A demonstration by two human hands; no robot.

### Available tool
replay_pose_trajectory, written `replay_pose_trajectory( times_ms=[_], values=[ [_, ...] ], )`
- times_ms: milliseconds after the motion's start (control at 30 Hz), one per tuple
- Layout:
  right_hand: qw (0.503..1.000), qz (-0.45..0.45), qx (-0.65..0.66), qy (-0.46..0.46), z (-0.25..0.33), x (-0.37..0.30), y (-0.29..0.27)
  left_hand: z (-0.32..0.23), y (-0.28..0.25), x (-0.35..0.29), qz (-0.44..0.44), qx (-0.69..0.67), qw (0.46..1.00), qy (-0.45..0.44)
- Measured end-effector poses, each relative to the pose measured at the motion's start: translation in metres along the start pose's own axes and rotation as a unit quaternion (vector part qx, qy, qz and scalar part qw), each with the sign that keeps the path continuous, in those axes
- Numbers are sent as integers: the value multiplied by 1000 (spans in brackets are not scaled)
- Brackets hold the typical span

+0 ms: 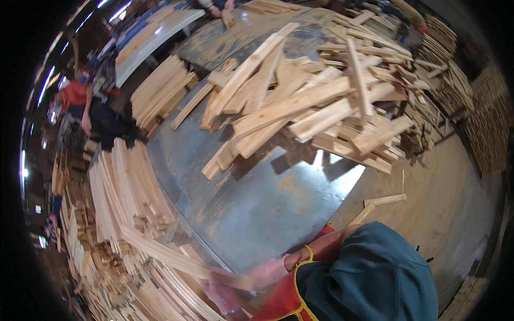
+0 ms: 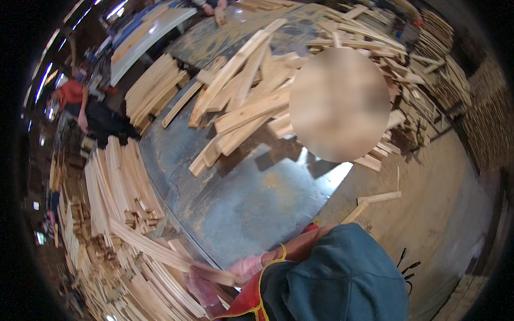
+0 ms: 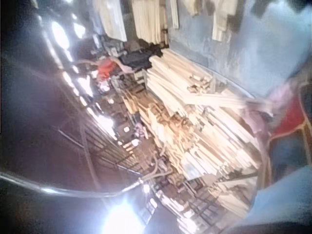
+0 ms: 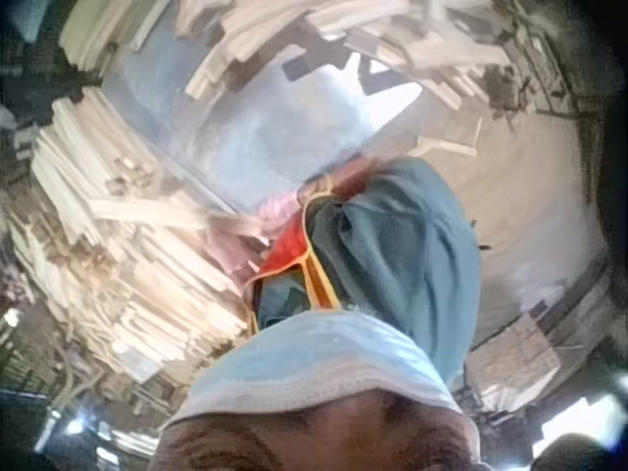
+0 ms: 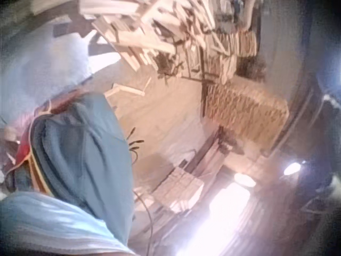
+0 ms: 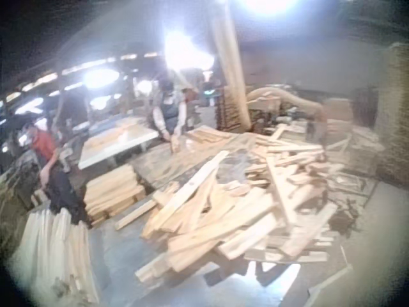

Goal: The person sorts and stacks wooden planks on a metal table. They pick up pieces from a pile, align them, and place them into a neat stack, occasionally adjusting the pile to reach more pieces.

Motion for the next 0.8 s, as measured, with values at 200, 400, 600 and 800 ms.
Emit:
replay_pose_trajectory(
  times_ms=[200, 400, 600, 800],
  values=[
    [993, -40, 4, 109, -18, -156, -81, 36, -16, -39, 10, 562, 825, -61],
    [832, -422, 297, 204, -100, -398, -238, 46, -64, -61, 37, 838, 544, 16],
    [710, -568, -214, 358, -68, -553, -402, -72, 179, 40, 89, 677, 692, 235],
    [774, -308, -430, 349, -151, -515, -482, -91, 513, 125, 397, 579, 616, 357]
  ],
)
Point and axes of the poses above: each hand's wrist, its own x-axis towards the middle knuckle, its own y-axis out of the palm, z = x × y, the point moved 6 cm from there along x, towards the middle knuckle, and after that the axes turned 10 degrees about y, right-handed, at the moved point
